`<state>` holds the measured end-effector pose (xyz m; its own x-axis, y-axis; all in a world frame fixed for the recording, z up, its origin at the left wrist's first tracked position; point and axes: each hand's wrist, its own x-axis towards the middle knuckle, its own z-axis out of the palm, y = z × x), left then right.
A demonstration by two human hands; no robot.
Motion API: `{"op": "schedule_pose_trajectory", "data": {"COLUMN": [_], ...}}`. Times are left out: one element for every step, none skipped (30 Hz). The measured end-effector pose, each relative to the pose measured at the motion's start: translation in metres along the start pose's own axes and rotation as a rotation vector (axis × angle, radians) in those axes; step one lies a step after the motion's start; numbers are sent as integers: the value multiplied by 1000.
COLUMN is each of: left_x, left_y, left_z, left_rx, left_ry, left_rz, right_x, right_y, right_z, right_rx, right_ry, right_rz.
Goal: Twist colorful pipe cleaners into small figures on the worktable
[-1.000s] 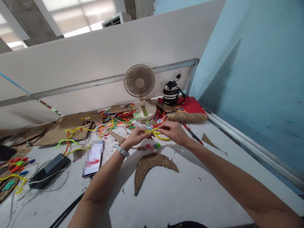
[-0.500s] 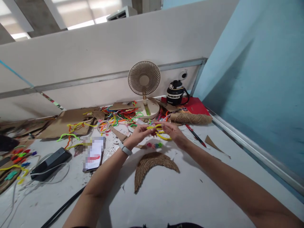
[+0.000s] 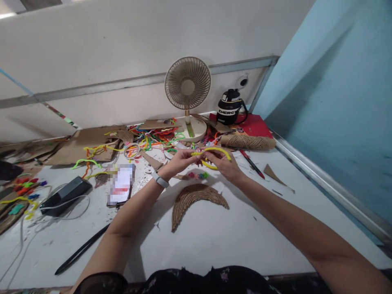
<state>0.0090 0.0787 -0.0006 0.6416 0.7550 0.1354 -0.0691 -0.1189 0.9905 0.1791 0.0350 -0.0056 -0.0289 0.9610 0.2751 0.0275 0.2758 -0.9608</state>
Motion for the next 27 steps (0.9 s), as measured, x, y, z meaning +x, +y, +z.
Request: {"op": "schedule_pose_trajectory", "data": {"left_x": [0,0,-1,-1,-1,-2,-2,-2,-2,-1,-1,-1,-1,-1,-2,-2,-3,-3,-3,-3,-3,-2,-2,-1,0,0,0], "left_y": [0,0,1,1,1,1,0,-1,-2,-4,-5,-5,-5,-4,-3,-2,0,1,1,1,1,0,-2,-3,-4,-5,-6], "left_z": [1,1,1,0,-2,-4,-6,-8,-10,-11,-12,-11,-10,-9,-8,-6,-5,-4,-4,-4,-4,-4,-5,-5,-5,-6,-6], "left_rx": [-2,-13,-27,-42,-59,-78,-99,-126,-153,-173,-185,-186,-180,-169,-155,-142,-132,-126,-127,-131,-136,-138,-140,-142,-143,-145,-151], "left_ry": [-11,-21,-28,-26,-14,6,35,63,83,97,105,112,119,124,126,127,129,131,131,128,123,112,99,89,82,80,83], "left_rz": [-8,-18,-26,-33,-40,-48,-56,-62,-65,-63,-60,-56,-53,-52,-52,-52,-52,-52,-50,-46,-39,-30,-21,-13,-6,-2,2], "right_x": [0,1,2,3,4,5,6,7,8,8,9,9,9,9,8,8,8,7,7,7,7,6,6,6,6,6,7], "right_y": [0,1,1,2,2,3,4,5,5,6,7,8,8,8,8,8,8,7,7,7,7,7,7,8,8,8,8], "right_z": [1,0,0,-2,-3,-5,-7,-8,-9,-10,-11,-11,-11,-10,-10,-9,-9,-8,-8,-8,-7,-7,-7,-7,-7,-7,-7], "right_rx": [-5,-11,-16,-18,-17,-15,-14,-14,-12,-8,-4,1,4,6,4,3,3,6,13,22,31,37,39,40,39,39,40], "right_ry": [31,63,93,120,137,147,152,154,156,157,155,148,141,137,137,141,149,159,163,160,156,151,147,146,148,149,148], "right_rz": [-13,-19,-15,-4,12,25,33,34,31,29,30,32,33,32,28,23,17,10,5,2,-1,-2,-3,-4,-6,-6,-4]}}
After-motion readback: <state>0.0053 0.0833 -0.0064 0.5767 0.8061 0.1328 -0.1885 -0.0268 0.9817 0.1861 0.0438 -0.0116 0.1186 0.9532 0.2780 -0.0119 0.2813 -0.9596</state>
